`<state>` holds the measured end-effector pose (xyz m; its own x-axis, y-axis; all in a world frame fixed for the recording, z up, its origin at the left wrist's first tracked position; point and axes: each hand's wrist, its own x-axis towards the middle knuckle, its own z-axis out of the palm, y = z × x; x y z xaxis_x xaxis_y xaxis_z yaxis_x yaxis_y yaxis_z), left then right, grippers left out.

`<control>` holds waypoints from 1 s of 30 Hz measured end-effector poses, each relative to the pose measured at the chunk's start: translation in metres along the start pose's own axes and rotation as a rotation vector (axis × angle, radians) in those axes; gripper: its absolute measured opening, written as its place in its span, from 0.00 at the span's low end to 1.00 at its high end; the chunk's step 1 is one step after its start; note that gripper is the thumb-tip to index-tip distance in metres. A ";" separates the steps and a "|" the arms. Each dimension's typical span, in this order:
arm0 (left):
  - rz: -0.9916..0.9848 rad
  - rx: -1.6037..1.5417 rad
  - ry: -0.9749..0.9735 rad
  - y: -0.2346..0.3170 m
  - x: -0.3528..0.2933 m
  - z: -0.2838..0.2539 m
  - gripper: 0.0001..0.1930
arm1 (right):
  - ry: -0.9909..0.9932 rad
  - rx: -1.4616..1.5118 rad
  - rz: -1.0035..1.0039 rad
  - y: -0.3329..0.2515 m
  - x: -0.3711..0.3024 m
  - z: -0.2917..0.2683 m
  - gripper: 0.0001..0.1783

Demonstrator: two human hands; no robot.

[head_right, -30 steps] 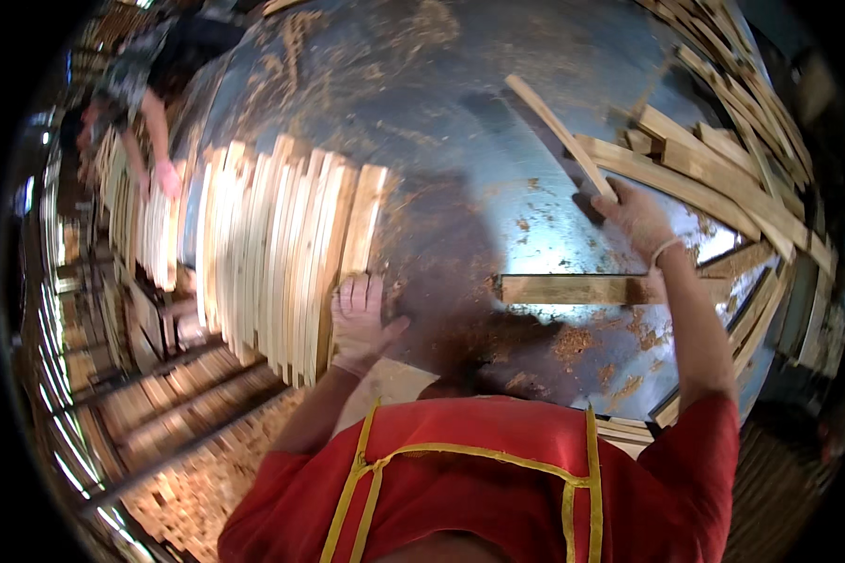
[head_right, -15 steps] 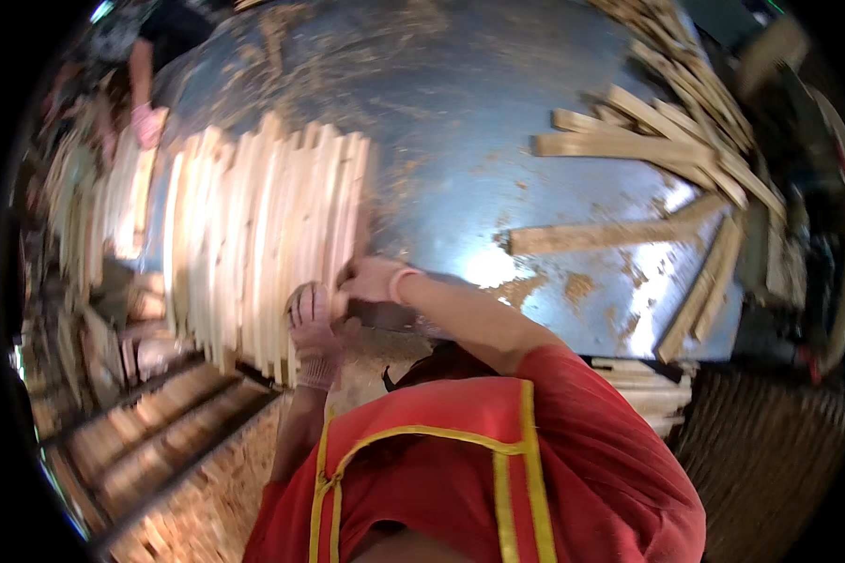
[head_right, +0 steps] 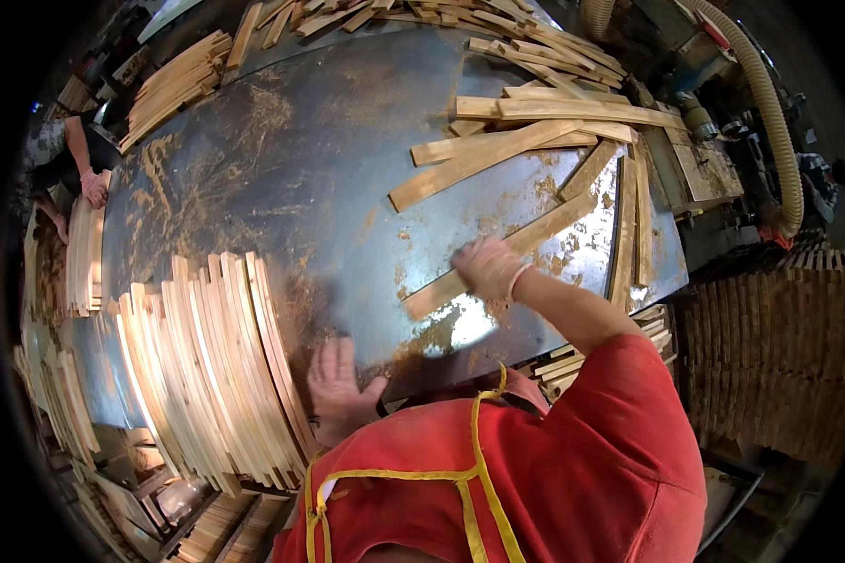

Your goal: The person repeatedly picks up thin wooden planks from a scattered pile on a metal table and stacks them neatly. The worker handles the planks one by one, aligning them into a growing stack on the left side of the table.

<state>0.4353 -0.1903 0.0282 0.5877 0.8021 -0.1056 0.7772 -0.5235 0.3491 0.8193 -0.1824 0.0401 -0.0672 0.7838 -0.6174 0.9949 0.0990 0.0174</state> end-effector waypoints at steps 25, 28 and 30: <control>-0.693 -1.063 -0.012 -0.014 0.010 0.011 0.27 | 0.118 2.027 -0.065 -0.084 0.142 -0.039 0.39; -0.625 -0.753 0.053 -0.048 -0.010 0.040 0.27 | 0.035 2.432 0.034 -0.197 0.136 -0.016 0.34; -0.523 -0.532 0.082 -0.054 -0.021 0.011 0.26 | -0.040 2.434 0.097 -0.230 0.133 -0.008 0.40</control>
<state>0.3834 -0.1814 0.0015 0.1366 0.9379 -0.3189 0.7248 0.1249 0.6776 0.5810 -0.0961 -0.0396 -0.0639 0.7316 -0.6788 -0.7047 -0.5147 -0.4884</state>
